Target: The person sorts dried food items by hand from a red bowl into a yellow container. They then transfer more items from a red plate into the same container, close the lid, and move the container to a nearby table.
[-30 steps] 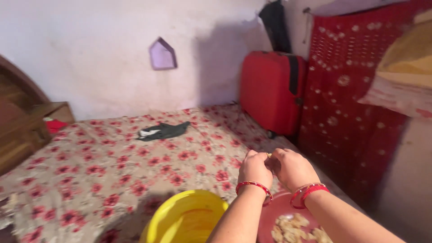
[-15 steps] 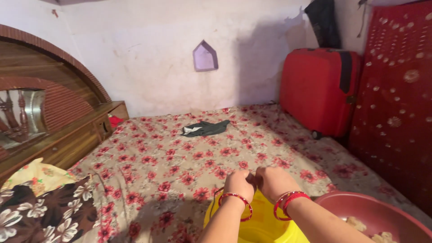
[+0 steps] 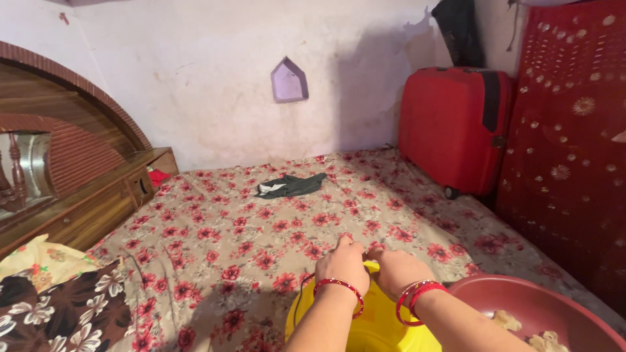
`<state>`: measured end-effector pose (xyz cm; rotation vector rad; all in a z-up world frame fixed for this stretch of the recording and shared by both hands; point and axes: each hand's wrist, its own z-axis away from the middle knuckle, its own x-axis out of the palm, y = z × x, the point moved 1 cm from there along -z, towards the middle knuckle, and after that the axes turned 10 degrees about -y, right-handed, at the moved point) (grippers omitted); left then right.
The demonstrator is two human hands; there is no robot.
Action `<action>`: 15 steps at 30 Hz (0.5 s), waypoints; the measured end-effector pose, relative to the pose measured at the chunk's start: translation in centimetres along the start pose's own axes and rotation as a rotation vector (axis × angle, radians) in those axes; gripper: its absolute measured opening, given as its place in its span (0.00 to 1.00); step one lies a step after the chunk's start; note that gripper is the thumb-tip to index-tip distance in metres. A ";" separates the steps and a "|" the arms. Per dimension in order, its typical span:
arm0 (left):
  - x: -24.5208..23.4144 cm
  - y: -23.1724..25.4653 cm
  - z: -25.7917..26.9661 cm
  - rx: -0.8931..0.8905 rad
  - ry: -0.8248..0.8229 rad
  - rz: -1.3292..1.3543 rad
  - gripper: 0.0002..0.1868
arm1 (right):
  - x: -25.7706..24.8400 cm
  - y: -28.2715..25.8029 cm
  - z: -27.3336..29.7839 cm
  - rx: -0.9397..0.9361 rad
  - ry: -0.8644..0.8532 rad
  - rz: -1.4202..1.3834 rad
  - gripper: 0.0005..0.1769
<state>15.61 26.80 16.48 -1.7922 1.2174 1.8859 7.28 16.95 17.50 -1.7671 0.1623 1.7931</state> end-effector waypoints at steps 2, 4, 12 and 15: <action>0.0 0.2 -0.4 -0.013 0.007 -0.062 0.14 | -0.3 0.1 0.3 -0.022 0.000 0.026 0.24; 0.3 0.5 -0.8 -0.035 0.014 -0.079 0.14 | -0.6 0.6 0.6 -0.049 -0.015 0.039 0.25; 1.0 2.6 -0.9 0.007 0.106 0.154 0.19 | -1.9 5.0 0.3 -0.063 0.157 -0.103 0.25; 2.2 5.3 -1.7 0.108 0.144 0.220 0.17 | -2.1 8.6 -0.1 -0.032 0.144 -0.089 0.27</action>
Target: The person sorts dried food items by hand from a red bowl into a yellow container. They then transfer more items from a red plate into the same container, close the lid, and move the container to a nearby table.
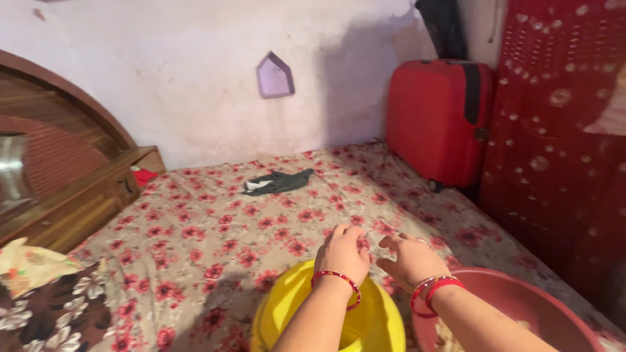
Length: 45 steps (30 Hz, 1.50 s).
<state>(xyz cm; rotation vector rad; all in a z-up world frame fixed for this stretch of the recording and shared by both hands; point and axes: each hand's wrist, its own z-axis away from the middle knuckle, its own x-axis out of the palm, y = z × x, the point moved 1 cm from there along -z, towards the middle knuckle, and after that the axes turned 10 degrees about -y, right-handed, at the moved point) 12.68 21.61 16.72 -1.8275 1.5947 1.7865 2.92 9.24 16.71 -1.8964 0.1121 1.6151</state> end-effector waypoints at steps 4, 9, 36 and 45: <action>4.4 3.6 -1.3 0.113 -0.025 -0.019 0.19 | -0.1 5.6 0.8 0.065 -0.045 0.020 0.28; 12.4 7.6 -2.0 0.208 -0.064 -0.032 0.18 | 0.4 12.6 2.0 0.187 -0.049 0.061 0.26; 39.1 1.9 2.5 -0.327 -0.727 0.019 0.29 | 18.9 35.6 4.6 0.254 -0.388 -0.042 0.24; 41.0 -1.5 0.1 -0.572 -0.363 0.889 0.16 | 14.6 35.7 4.1 0.566 -0.092 -0.431 0.21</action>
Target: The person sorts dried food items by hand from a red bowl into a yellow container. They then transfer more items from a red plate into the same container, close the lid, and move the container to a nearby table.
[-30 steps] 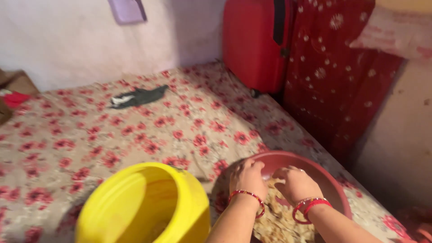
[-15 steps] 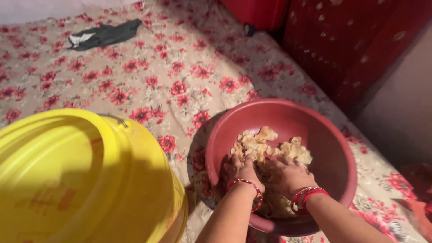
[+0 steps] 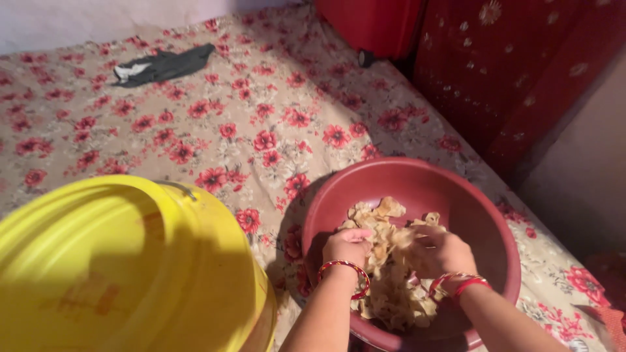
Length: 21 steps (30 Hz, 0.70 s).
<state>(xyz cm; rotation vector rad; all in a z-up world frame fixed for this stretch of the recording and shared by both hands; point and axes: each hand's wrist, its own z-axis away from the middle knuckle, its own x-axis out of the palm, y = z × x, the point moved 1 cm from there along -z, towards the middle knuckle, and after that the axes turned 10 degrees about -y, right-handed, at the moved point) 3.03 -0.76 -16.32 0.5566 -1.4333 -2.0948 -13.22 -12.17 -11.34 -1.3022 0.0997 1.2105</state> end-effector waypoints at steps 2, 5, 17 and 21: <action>-0.2 1.2 0.3 -0.007 -0.033 0.185 0.16 | -0.7 -1.0 0.5 0.056 -0.015 -0.588 0.21; -0.5 4.0 0.9 -0.035 -0.038 0.291 0.16 | -2.1 -2.7 1.6 0.068 -0.008 -0.940 0.19; -1.5 14.5 5.9 -0.029 -0.150 0.359 0.17 | -6.8 -9.7 5.4 0.121 0.097 -1.184 0.14; -1.5 17.2 6.7 -0.015 -0.218 0.364 0.15 | -8.4 -11.2 6.6 0.075 0.113 -1.171 0.14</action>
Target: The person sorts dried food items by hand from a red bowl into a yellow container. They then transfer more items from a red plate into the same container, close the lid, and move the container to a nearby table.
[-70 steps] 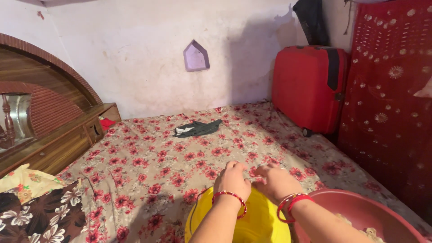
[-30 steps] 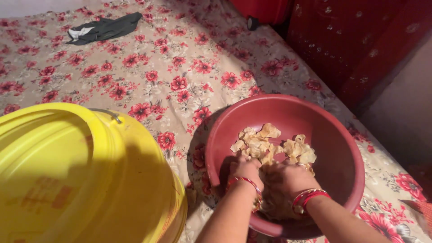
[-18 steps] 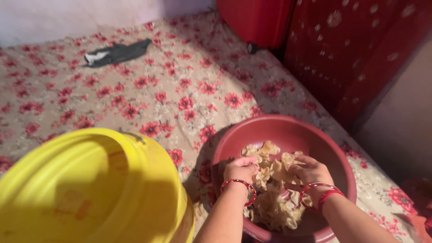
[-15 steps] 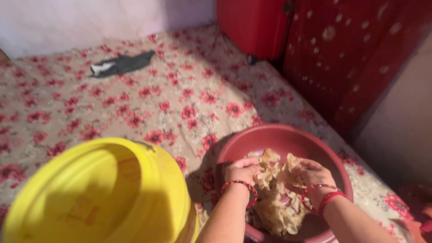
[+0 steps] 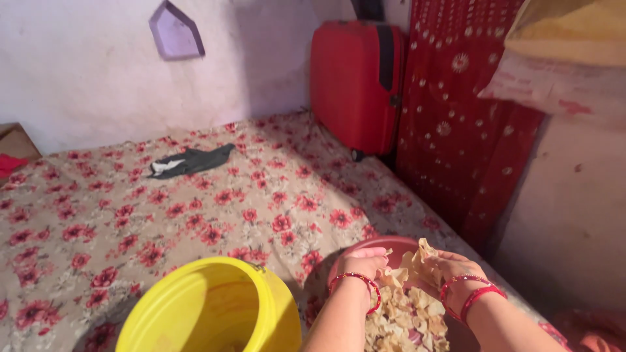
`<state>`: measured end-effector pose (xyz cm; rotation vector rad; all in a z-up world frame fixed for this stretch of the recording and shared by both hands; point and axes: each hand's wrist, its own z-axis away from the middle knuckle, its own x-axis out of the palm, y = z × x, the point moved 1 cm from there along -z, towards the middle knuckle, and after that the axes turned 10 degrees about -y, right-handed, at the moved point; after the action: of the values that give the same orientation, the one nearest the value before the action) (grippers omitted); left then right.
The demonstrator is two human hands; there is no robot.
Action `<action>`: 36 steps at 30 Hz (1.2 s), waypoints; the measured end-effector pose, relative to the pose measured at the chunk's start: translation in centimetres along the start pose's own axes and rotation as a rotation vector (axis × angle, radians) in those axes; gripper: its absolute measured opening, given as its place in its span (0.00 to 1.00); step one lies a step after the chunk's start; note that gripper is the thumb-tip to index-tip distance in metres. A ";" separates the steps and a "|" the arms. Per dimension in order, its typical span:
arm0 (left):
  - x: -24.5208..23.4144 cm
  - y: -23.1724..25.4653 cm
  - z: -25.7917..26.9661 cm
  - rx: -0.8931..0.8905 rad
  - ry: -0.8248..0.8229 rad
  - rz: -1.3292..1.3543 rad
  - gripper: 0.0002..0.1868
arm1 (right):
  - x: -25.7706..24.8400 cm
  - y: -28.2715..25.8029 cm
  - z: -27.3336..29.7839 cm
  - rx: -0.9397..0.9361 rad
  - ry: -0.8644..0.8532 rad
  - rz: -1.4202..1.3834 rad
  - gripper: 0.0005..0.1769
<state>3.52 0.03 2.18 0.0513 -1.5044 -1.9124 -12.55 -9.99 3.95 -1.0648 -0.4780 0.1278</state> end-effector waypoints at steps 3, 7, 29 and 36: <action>0.7 1.4 0.3 0.104 -0.031 -0.002 0.15 | 0.8 -1.8 0.8 0.005 0.052 0.040 0.14; 1.0 3.0 1.4 0.130 -0.066 0.040 0.16 | 2.4 -3.6 2.4 0.000 0.023 0.014 0.12; -18.1 14.7 13.1 0.336 0.239 -0.056 0.15 | 25.8 -0.8 11.5 -0.002 -0.274 -0.008 0.14; -24.8 13.3 16.0 0.212 0.508 -0.323 0.11 | 30.4 6.8 9.0 0.110 -0.479 0.061 0.09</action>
<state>21.96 25.53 9.70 0.8550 -1.3901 -1.7818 11.45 10.51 11.20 -0.9384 -0.8594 0.4644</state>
